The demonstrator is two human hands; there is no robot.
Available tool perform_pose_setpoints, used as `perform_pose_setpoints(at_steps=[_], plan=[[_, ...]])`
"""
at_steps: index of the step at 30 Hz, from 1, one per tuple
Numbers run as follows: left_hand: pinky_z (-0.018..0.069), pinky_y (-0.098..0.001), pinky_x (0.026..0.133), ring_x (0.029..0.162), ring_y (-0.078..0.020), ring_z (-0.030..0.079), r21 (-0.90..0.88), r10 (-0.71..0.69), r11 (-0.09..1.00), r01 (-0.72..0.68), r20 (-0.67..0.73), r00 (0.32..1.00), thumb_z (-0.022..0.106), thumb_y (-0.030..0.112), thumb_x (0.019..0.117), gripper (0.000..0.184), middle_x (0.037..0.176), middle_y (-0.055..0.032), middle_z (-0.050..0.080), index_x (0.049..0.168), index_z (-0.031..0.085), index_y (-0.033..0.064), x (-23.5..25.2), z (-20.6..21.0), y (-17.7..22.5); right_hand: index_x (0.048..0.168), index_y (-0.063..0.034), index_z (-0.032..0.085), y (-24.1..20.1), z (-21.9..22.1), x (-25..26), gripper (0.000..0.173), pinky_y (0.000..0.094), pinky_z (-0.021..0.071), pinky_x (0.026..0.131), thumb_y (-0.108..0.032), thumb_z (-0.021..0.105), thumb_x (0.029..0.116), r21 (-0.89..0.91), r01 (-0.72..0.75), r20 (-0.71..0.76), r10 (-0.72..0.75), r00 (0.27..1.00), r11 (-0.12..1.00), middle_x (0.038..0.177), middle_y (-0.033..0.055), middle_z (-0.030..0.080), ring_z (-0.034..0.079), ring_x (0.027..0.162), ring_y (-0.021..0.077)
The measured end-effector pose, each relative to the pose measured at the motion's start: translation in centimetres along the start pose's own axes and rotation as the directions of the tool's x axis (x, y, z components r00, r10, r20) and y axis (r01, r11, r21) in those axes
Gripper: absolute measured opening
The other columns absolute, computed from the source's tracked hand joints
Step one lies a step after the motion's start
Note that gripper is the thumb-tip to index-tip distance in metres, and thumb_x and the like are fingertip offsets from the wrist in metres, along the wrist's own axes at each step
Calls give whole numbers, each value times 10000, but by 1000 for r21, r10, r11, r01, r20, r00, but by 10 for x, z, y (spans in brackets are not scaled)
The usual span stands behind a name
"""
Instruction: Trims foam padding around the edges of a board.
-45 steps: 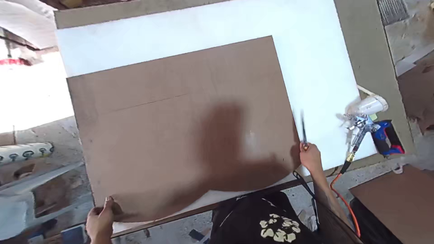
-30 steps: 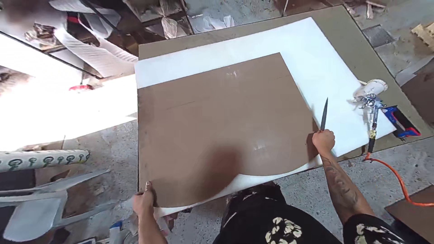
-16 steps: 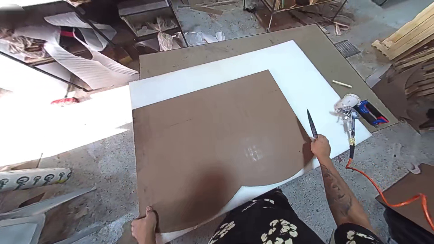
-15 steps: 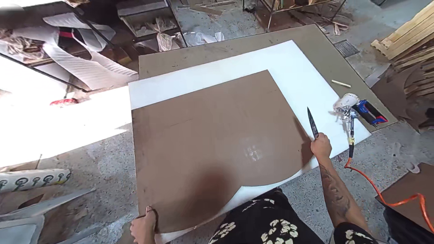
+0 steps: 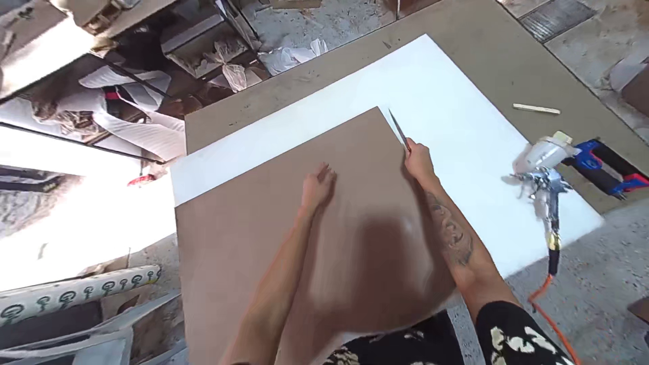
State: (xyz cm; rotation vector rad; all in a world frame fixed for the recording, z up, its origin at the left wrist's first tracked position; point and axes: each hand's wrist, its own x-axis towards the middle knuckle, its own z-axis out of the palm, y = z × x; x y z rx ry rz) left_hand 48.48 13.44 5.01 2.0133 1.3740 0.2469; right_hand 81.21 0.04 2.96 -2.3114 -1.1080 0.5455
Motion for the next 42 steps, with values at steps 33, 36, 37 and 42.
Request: perform_pose_setpoints(at_steps=[33,36,37,42], plan=[[-107,-868,1055,1558,-354,-220,451,134,854,-261,294,946,583,1026,490,1385,1726,80,-145,1634,27,477,472,125,146,1614,-178,369,-48,-16,134,563,382,573,732,-169,426,1053,-307,46,407,87,909,951,1104,149,665,702,892,265],[-107,-872,1047,1549,-366,-242,457,103,854,-248,318,942,628,993,509,1395,1721,60,-178,1639,8,459,469,123,148,1621,-161,349,-52,-15,139,601,410,569,760,-148,469,1032,-296,30,422,102,901,955,1119,166,665,697,929,285],[-95,-875,1051,1553,-370,-230,461,103,853,-244,310,945,630,990,512,1390,1724,57,-170,1639,16,458,468,125,149,1632,-160,322,-51,-9,142,617,417,572,774,-142,472,1033,-284,24,425,103,899,959,1143,173,660,698,939,292],[-74,-879,1053,1554,-369,-228,486,97,842,-234,290,952,626,994,511,1389,1724,57,-167,1639,18,458,470,124,152,1619,-125,345,-48,3,142,600,394,569,740,-120,460,1030,-257,30,373,70,925,966,1079,167,674,701,896,283]])
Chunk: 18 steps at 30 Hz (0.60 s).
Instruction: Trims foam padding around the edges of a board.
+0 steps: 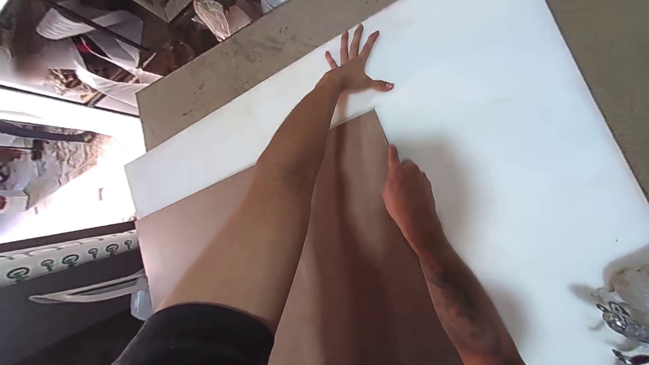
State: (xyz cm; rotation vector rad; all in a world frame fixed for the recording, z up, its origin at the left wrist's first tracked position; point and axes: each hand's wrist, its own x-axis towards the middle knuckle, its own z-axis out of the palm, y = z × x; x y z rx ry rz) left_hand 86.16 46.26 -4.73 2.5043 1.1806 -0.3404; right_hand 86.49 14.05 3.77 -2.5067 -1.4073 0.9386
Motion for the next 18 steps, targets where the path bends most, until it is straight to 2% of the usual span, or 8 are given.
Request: perform_pose_setpoints(at_steps=[5,8,10,12,13,15,17,18], plan=[[-76,-872,1056,1557,-357,-223,8,-17,1000,17,0,1000,621,999,501,1388,1725,60,-160,1635,17,472,1,-2,1,1623,-154,346,1,7,-8,590,389,568,761,-126,417,1038,-24,-48,27,48,998,999,1111,160,676,707,938,277],[-87,-872,1058,1554,-370,-225,7,-19,1000,19,6,1000,611,1001,516,1382,1729,39,-148,1641,22,453,-3,6,1,1570,-69,391,-9,-1,9,512,520,568,778,-127,457,1065,52,-63,64,59,996,997,1061,227,687,697,957,392],[-85,-866,1062,1556,-360,-225,8,-11,1000,11,-16,1000,619,993,526,1372,1727,48,-158,1639,23,457,2,0,4,1602,-72,331,-13,-9,11,536,513,569,810,-138,434,1080,20,-90,107,88,990,996,1134,232,668,692,997,389],[-88,-862,1062,1557,-344,-229,6,-7,1000,7,-21,1000,633,979,535,1356,1723,67,-169,1635,26,470,3,1,3,1613,-122,346,-9,-5,0,540,458,575,811,-154,403,1077,-14,-119,112,120,986,993,1152,188,683,706,1011,334],[-93,-857,1066,1560,-335,-223,5,-19,1000,19,-28,999,635,975,537,1347,1724,77,-161,1633,32,476,1,7,2,1610,-119,341,-9,-5,-1,531,487,567,829,-152,406,1085,3,-123,133,122,984,992,1147,206,680,698,1023,358],[-99,-842,1086,1573,-308,-188,9,-50,999,51,-87,995,653,946,565,1309,1729,100,-114,1634,63,475,-3,13,4,1570,-83,386,-6,4,9,509,530,571,791,-142,453,1069,44,-97,64,94,993,994,1079,229,688,700,976,392],[-63,-849,1098,1591,-290,-114,-2,-91,996,92,-177,980,647,915,615,1257,1738,98,-33,1644,108,436,-14,15,11,1522,-81,437,1,18,-7,487,497,589,752,-135,479,1040,28,-97,-9,97,995,995,1053,194,703,721,948,354],[-41,-845,1108,1597,-278,-72,-31,-125,992,121,-200,972,624,910,658,1213,1739,89,9,1649,142,403,-25,18,14,1527,-89,444,11,27,-33,501,470,592,739,-135,472,1029,2,-101,-24,101,995,995,1063,177,713,729,931,329]])
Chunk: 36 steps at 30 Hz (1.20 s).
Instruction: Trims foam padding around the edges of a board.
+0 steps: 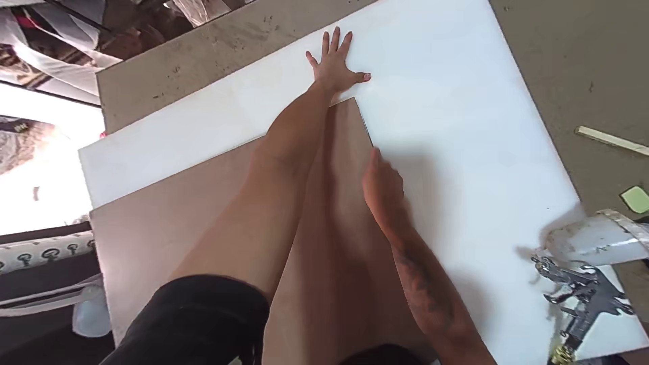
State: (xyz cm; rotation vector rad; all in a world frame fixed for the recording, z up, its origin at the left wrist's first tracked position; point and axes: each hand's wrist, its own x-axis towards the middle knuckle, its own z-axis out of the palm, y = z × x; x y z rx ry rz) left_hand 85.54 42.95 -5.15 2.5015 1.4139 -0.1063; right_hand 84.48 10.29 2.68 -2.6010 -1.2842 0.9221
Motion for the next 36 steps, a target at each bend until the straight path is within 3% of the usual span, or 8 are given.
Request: perform_pose_setpoints(at_steps=[6,12,16,19,23,25,29,36], plan=[[213,-588,1252,1470,-258,428,-336,-110,940,62,-127,986,440,618,1024,669,1520,-87,541,1462,560,125,-161,-3,-11,1554,-115,473,141,56,-197,535,484,609,652,-144,550,1025,70,25,-73,-20,997,997,960,174,718,720,749,317],[132,-599,1265,1577,-280,200,-102,37,993,-53,-157,987,389,535,1062,676,1681,-95,299,1596,376,121,-468,81,-17,948,30,705,276,33,-296,206,518,595,637,-167,643,952,113,-318,-389,336,858,941,930,208,679,705,768,356],[84,-674,1235,1579,-358,147,-159,46,986,-51,-38,998,402,574,1025,745,1686,-177,242,1585,380,83,-576,97,38,1088,22,696,341,44,-301,214,562,518,977,-128,644,944,95,-394,-523,383,761,914,1231,273,625,607,1164,449],[301,-504,1259,1531,-280,329,-500,238,839,-215,-20,971,518,393,1043,572,1615,-144,410,1485,520,30,-559,90,101,1383,-21,603,390,22,-308,454,638,409,1105,-126,572,943,132,-461,-653,427,626,878,1427,347,503,468,1341,537],[415,-417,1190,1491,-287,392,-720,185,693,-47,114,976,585,426,1028,764,1645,-238,295,1569,317,-42,-480,78,188,1514,-52,500,494,1,-281,534,480,349,1202,-343,493,1066,517,-378,-520,632,575,769,1556,220,453,410,1457,351],[303,-520,1226,1545,-399,227,-619,2,770,156,247,969,616,567,955,994,1684,-281,105,1604,188,-52,-450,75,232,1490,-81,516,526,-3,-258,530,430,427,1154,-396,502,1064,651,-324,-333,641,691,687,1518,144,533,511,1397,226],[178,-721,1158,1527,-522,99,-391,-279,846,362,254,926,662,635,888,1067,1701,-254,-30,1622,198,15,-435,89,289,1302,-18,612,524,-12,-240,498,644,496,925,-439,535,1049,539,-411,-163,570,805,735,1173,265,643,634,1093,407],[426,-618,999,1391,-357,457,-429,-142,891,150,50,989,572,389,1002,544,1658,-54,352,1452,574,84,-444,109,294,1203,5,584,539,-37,-214,534,577,515,869,-496,542,1023,474,-440,-442,638,630,763,1074,216,648,647,991,347]])
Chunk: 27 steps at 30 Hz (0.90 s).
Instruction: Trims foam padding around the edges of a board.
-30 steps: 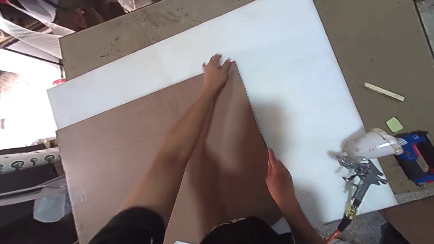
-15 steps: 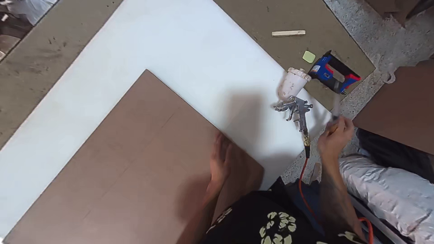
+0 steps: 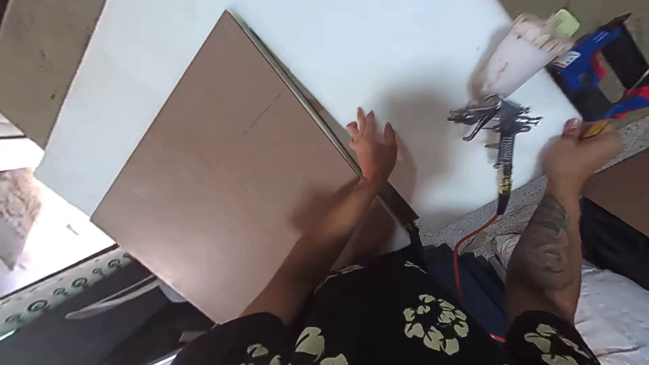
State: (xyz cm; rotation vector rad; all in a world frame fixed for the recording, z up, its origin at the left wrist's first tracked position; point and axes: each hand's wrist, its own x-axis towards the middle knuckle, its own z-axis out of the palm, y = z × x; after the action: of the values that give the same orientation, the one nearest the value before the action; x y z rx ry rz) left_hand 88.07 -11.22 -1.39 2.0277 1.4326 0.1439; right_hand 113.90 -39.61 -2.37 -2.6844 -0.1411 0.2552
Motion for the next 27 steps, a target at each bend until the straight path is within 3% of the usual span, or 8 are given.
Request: perform_pose_setpoints(at_steps=[5,9,11,13,16,22,25,27], plan=[[429,-534,925,1343,-236,476,116,117,989,-94,-206,972,567,380,978,479,1633,75,386,1422,605,205,-1,33,-13,1243,25,606,14,17,-3,491,467,526,931,-414,547,1031,66,-34,-64,38,997,997,1087,186,666,654,1012,262],[291,-510,1232,1571,-259,190,-121,-165,985,125,-429,888,644,458,923,820,1718,-128,114,1565,330,57,19,30,-20,1232,58,639,-3,27,-31,449,329,520,953,-340,570,1034,95,-47,-157,62,986,994,1073,169,698,671,1012,183],[393,-435,1197,1547,-270,271,-224,-326,940,259,-357,875,669,516,903,990,1714,-169,99,1628,184,46,34,24,-14,1237,71,639,-10,31,-33,445,326,508,986,-320,593,1029,136,-65,-204,92,975,989,1107,179,701,670,1053,188],[538,-493,1027,1299,-289,594,-299,-447,882,364,-284,848,730,548,871,1007,1557,-160,470,1631,235,113,46,10,-13,1233,80,631,-20,37,-35,427,325,506,981,-290,601,1022,193,-95,-216,137,967,977,1097,174,696,665,1050,184],[557,-582,946,1107,-350,690,-351,-462,859,373,-217,860,782,528,848,1045,1278,-177,684,1648,201,188,88,-15,-19,1236,82,612,-48,55,-43,422,325,506,977,-288,600,1032,278,-132,-212,195,958,951,1096,169,686,661,1047,182],[539,-647,920,1149,-377,662,-314,-322,914,257,-175,930,762,541,862,983,1349,-162,648,1640,246,232,156,-23,-17,1333,64,582,-71,69,-41,531,376,459,1081,-381,559,1044,236,-194,-196,243,950,952,1233,198,675,640,1193,249],[526,-614,992,1268,-341,608,-310,-245,929,200,-115,963,773,488,870,1028,1589,-111,447,1650,184,171,168,-20,-5,1303,59,594,-65,64,-26,501,380,475,1053,-360,591,1029,288,-135,-217,201,955,948,1195,201,674,643,1156,252],[520,-609,1018,1292,-343,595,-364,-170,920,143,-42,985,789,449,867,1039,1588,-136,442,1651,171,162,169,-23,-7,1319,74,585,-63,56,-10,524,374,460,1087,-366,586,1034,301,-78,-240,155,958,950,1249,224,656,625,1208,265]])
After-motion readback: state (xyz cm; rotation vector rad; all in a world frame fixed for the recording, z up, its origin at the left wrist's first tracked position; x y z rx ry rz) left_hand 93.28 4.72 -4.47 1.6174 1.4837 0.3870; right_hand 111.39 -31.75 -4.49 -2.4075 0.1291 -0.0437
